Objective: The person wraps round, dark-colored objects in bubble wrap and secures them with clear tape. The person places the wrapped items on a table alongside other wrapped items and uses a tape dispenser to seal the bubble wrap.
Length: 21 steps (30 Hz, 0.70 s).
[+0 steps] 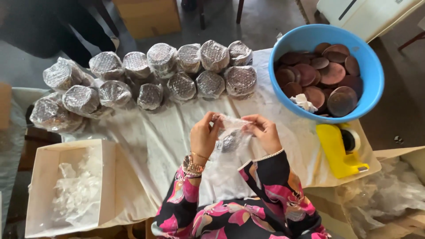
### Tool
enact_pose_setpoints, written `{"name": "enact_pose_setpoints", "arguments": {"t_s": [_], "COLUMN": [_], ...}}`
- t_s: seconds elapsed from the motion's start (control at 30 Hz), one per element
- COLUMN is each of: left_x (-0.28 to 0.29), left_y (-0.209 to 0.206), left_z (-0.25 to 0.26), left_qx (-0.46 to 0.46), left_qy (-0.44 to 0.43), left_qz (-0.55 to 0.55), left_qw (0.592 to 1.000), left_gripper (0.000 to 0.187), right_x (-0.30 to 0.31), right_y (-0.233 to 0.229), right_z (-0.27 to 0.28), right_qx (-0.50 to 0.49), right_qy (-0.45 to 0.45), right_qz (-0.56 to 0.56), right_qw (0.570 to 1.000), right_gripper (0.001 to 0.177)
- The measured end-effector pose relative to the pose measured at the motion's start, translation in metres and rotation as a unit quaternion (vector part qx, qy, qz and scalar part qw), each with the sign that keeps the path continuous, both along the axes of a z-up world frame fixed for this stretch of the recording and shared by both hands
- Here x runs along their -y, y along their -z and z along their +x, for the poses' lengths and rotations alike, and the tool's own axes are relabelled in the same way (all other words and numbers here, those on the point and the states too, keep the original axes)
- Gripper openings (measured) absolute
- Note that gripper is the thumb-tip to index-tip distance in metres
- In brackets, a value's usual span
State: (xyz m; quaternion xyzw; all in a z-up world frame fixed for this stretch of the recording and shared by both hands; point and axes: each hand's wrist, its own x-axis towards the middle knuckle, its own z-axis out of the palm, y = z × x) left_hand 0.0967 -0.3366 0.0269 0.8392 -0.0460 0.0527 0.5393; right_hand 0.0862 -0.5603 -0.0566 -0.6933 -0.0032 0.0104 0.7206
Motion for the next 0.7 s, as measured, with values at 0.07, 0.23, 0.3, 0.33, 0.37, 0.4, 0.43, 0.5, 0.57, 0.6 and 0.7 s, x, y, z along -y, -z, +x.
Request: {"name": "enact_pose_setpoints", "arguments": {"t_s": [0.07,0.23,0.3,0.33,0.37,0.4,0.43,0.5,0.57,0.6,0.7], "left_x": [-0.006,-0.018,-0.021,-0.027,-0.033,-0.039,-0.050,-0.069,-0.077,-0.080,-0.091], "left_y": [-0.002,0.012,0.014,0.025,0.036,0.047,0.050,0.058,0.052,0.049,0.065], "left_z": [-0.001,-0.001,-0.001,0.003,0.006,0.010,0.014,0.022,0.021,0.022,0.018], "left_qx": [0.017,0.044,0.044,0.044,0.051,0.059,0.060,0.064,0.060,0.057,0.105], "left_qy": [-0.012,-0.020,-0.028,-0.028,-0.048,-0.066,-0.065,-0.108,-0.124,-0.140,-0.161], "left_qz": [0.040,0.066,0.051,0.050,0.061,0.071,0.070,0.084,0.059,0.037,0.026], "left_qw": [0.999,0.997,0.997,0.997,0.996,0.994,0.994,0.988,0.989,0.988,0.981], "left_gripper": [0.019,0.018,0.017,0.017,0.016,0.016,0.016,0.012,0.012,0.012,0.023], "right_x": [-0.006,-0.011,-0.020,-0.020,-0.020,-0.020,-0.013,0.004,0.017,0.023,0.034], "right_y": [-0.009,0.003,-0.031,-0.035,-0.039,-0.044,-0.032,-0.009,0.007,0.014,0.021], "right_z": [0.000,-0.001,-0.010,-0.010,-0.009,-0.009,-0.008,-0.007,-0.008,-0.007,-0.003], "right_qx": [-0.009,0.004,0.073,0.073,0.080,0.086,0.087,-0.061,-0.083,-0.105,-0.075], "right_qy": [0.007,0.043,-0.058,-0.058,-0.055,-0.050,-0.049,-0.083,-0.084,-0.084,-0.085], "right_qz": [0.021,0.010,-0.108,-0.109,-0.211,-0.310,-0.311,-0.219,-0.182,-0.140,0.018], "right_qw": [1.000,0.999,0.990,0.990,0.973,0.945,0.945,0.970,0.976,0.981,0.993], "right_gripper": [0.026,0.032,0.055,0.055,0.059,0.064,0.064,0.045,0.037,0.029,0.024]}}
